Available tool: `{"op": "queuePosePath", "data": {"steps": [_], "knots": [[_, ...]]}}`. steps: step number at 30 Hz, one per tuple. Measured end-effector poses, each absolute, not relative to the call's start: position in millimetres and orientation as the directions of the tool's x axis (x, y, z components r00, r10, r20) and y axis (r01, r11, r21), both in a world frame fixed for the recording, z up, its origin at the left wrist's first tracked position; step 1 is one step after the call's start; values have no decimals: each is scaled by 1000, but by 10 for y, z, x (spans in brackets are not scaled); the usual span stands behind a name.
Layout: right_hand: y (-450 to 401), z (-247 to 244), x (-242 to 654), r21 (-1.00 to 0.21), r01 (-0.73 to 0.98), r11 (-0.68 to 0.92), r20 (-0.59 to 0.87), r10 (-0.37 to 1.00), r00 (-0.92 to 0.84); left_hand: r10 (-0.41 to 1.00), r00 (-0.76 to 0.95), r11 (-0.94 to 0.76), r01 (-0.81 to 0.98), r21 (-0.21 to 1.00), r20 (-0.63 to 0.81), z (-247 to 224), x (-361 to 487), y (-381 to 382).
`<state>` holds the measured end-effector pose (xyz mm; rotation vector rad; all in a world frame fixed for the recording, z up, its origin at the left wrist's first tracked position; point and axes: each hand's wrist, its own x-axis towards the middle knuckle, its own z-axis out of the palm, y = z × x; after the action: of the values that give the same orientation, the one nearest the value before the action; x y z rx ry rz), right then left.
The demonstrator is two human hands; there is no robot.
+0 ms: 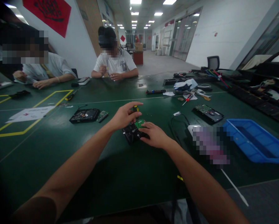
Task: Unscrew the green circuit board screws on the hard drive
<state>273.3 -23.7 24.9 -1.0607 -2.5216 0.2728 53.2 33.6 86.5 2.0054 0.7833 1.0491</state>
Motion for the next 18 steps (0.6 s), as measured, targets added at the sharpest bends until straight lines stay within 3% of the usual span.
{"op": "queuePosePath", "data": {"steps": [8, 18], "knots": [[-236, 248, 2743, -305, 652, 694, 274, 719, -638, 749, 571, -452, 71, 889, 335, 909, 468, 360], [-248, 278, 2734, -317, 649, 691, 259, 722, -641, 774, 374, -623, 308, 719, 511, 837, 538, 355]]}}
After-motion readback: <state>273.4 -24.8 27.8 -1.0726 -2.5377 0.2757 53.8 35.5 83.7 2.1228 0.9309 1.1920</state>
